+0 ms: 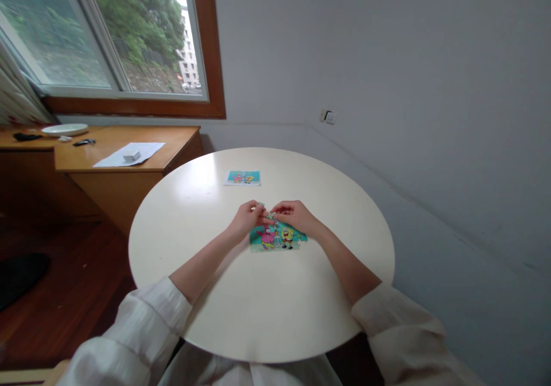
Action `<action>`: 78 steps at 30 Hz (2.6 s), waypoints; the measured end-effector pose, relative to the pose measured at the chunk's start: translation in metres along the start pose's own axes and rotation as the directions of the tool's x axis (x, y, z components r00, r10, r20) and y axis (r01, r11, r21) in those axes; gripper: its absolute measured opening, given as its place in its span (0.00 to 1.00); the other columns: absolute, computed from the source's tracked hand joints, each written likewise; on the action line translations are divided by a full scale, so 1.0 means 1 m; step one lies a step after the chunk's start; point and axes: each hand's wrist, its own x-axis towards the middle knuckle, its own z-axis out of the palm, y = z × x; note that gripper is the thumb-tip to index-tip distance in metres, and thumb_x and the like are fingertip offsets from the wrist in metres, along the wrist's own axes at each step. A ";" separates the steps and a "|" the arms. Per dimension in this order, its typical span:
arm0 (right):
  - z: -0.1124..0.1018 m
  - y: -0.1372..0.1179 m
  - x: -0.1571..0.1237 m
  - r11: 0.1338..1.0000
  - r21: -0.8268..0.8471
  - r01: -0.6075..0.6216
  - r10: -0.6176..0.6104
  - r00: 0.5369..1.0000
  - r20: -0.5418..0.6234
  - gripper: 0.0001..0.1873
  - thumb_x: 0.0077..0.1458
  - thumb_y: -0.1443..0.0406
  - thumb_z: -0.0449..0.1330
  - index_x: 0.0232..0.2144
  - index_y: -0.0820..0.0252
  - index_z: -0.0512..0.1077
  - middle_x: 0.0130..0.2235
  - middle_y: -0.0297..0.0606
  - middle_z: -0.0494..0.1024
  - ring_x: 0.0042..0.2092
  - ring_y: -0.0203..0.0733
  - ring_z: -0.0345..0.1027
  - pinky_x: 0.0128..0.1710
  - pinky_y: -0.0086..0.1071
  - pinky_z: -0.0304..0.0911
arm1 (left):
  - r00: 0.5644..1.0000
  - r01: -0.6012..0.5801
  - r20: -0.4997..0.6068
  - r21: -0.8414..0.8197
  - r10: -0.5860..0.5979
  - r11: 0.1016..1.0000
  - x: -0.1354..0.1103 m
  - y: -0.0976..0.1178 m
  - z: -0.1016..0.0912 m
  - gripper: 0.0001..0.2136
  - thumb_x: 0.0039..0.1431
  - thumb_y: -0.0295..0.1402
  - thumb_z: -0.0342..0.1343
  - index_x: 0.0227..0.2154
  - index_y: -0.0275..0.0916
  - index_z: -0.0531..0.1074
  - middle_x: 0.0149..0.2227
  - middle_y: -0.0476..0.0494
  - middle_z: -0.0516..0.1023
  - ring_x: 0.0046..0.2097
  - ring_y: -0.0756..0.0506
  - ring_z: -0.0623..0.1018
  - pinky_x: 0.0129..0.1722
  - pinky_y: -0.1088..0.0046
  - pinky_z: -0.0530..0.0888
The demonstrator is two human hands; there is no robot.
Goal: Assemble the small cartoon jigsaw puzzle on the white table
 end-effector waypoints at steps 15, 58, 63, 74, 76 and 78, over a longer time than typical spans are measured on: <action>-0.019 0.008 0.008 0.997 0.046 -0.058 0.071 0.929 -0.363 0.15 0.34 0.57 0.64 0.21 0.63 0.67 0.20 0.35 0.72 0.24 0.35 0.66 0.25 0.28 0.59 | 0.848 -0.521 0.495 0.718 0.188 0.462 -0.020 -0.007 -0.004 0.10 0.58 0.37 0.40 0.26 0.40 0.61 0.22 0.50 0.68 0.26 0.48 0.69 0.28 0.74 0.64; -0.020 0.020 0.005 0.862 -0.291 -0.415 0.364 0.906 -0.215 0.08 0.37 0.66 0.62 0.14 0.65 0.69 0.19 0.40 0.74 0.14 0.26 0.53 0.14 0.24 0.47 | 0.884 -0.463 0.389 0.805 0.260 0.369 0.019 -0.014 -0.039 0.10 0.55 0.32 0.43 0.35 0.38 0.69 0.40 0.40 0.73 0.44 0.42 0.70 0.48 0.66 0.64; -0.020 0.022 0.006 0.852 -0.309 -0.424 0.370 0.903 -0.219 0.08 0.36 0.66 0.62 0.14 0.65 0.69 0.17 0.38 0.73 0.14 0.26 0.53 0.14 0.23 0.47 | 0.874 -0.481 0.410 0.805 0.260 0.347 0.021 -0.016 -0.041 0.10 0.55 0.32 0.43 0.35 0.38 0.69 0.41 0.40 0.72 0.45 0.42 0.69 0.47 0.66 0.64; -0.018 0.011 0.003 0.769 -0.477 -0.426 0.344 0.904 -0.254 0.08 0.37 0.64 0.59 0.14 0.63 0.71 0.12 0.32 0.65 0.14 0.29 0.52 0.16 0.26 0.45 | 0.868 -0.490 0.424 0.815 0.257 0.311 0.019 -0.015 -0.040 0.12 0.56 0.32 0.41 0.35 0.38 0.69 0.42 0.39 0.72 0.46 0.41 0.70 0.48 0.65 0.64; -0.017 0.008 0.002 0.741 -0.530 -0.413 0.324 0.911 -0.256 0.08 0.37 0.64 0.59 0.14 0.63 0.71 0.12 0.32 0.65 0.15 0.29 0.52 0.16 0.26 0.45 | 0.866 -0.494 0.428 0.814 0.259 0.305 0.019 -0.015 -0.039 0.12 0.56 0.32 0.41 0.35 0.38 0.69 0.42 0.39 0.72 0.46 0.41 0.70 0.48 0.65 0.64; -0.017 0.006 0.002 0.719 -0.570 -0.398 0.305 0.917 -0.256 0.07 0.37 0.64 0.59 0.15 0.62 0.71 0.12 0.32 0.66 0.15 0.29 0.52 0.17 0.27 0.45 | 0.865 -0.495 0.429 0.816 0.260 0.299 0.018 -0.014 -0.039 0.12 0.56 0.32 0.41 0.35 0.38 0.69 0.42 0.38 0.72 0.45 0.41 0.70 0.47 0.64 0.64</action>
